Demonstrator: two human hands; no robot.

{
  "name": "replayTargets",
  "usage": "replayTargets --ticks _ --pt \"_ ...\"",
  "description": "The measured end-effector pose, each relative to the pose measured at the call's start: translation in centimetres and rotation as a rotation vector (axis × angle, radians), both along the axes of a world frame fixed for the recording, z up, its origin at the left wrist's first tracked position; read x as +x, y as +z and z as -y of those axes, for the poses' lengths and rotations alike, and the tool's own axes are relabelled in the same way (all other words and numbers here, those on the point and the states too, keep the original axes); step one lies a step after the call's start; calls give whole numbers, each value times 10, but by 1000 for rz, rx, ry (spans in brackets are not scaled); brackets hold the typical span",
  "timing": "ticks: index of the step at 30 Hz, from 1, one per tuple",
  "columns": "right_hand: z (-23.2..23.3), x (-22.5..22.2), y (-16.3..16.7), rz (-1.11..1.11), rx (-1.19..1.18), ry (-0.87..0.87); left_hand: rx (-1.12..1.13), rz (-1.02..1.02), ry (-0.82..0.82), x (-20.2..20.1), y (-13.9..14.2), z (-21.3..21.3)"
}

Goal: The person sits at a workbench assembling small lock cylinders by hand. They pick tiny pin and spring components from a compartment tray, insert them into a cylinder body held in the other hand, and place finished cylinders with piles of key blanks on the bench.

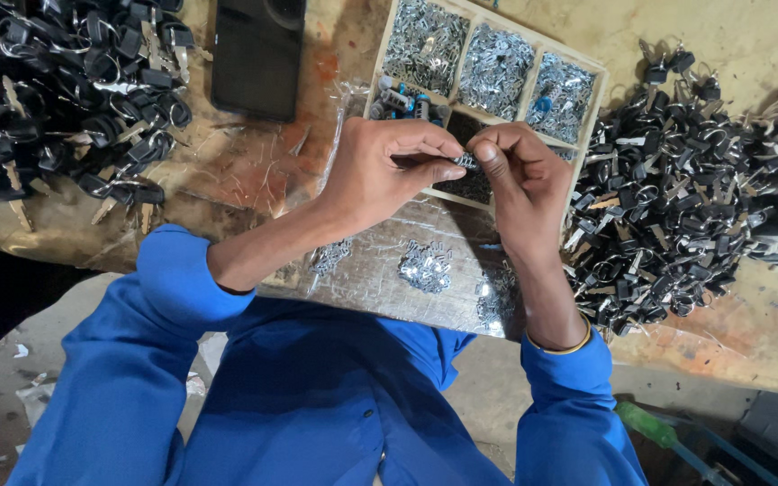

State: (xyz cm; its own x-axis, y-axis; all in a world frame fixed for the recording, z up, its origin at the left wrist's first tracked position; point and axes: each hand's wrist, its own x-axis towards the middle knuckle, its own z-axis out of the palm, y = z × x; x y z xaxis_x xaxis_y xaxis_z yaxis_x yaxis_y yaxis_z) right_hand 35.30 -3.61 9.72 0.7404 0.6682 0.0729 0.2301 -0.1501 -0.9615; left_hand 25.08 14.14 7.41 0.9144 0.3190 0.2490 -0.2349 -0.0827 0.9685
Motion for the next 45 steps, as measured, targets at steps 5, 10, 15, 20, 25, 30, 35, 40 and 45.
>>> replayTargets --ticks 5,10,15,20,25,30,35,40,45 --pt "-1 -3 -8 -18 22 -45 -40 -8 -5 -1 -1 2" --pt "1 -4 -14 -39 43 -49 -61 -2 -8 -2 0 3" --pt "1 -5 -10 121 34 14 -45 -6 16 -4 0 2" --pt "-1 -6 2 256 -52 26 -34 0 2 -4 -1 1" --pt "-7 -6 13 562 -148 44 56 0 -8 -4 -5 -2" --pt "-1 0 22 565 -120 152 25 16 1 -3 -7 0" --pt "9 6 18 191 -9 19 -47 29 -15 -1 -7 -1" --pt "12 12 7 18 43 -63 -70 21 -28 -2 -4 -2" --pt "14 9 2 -105 123 -46 -58 14 -18 -1 -3 -2"
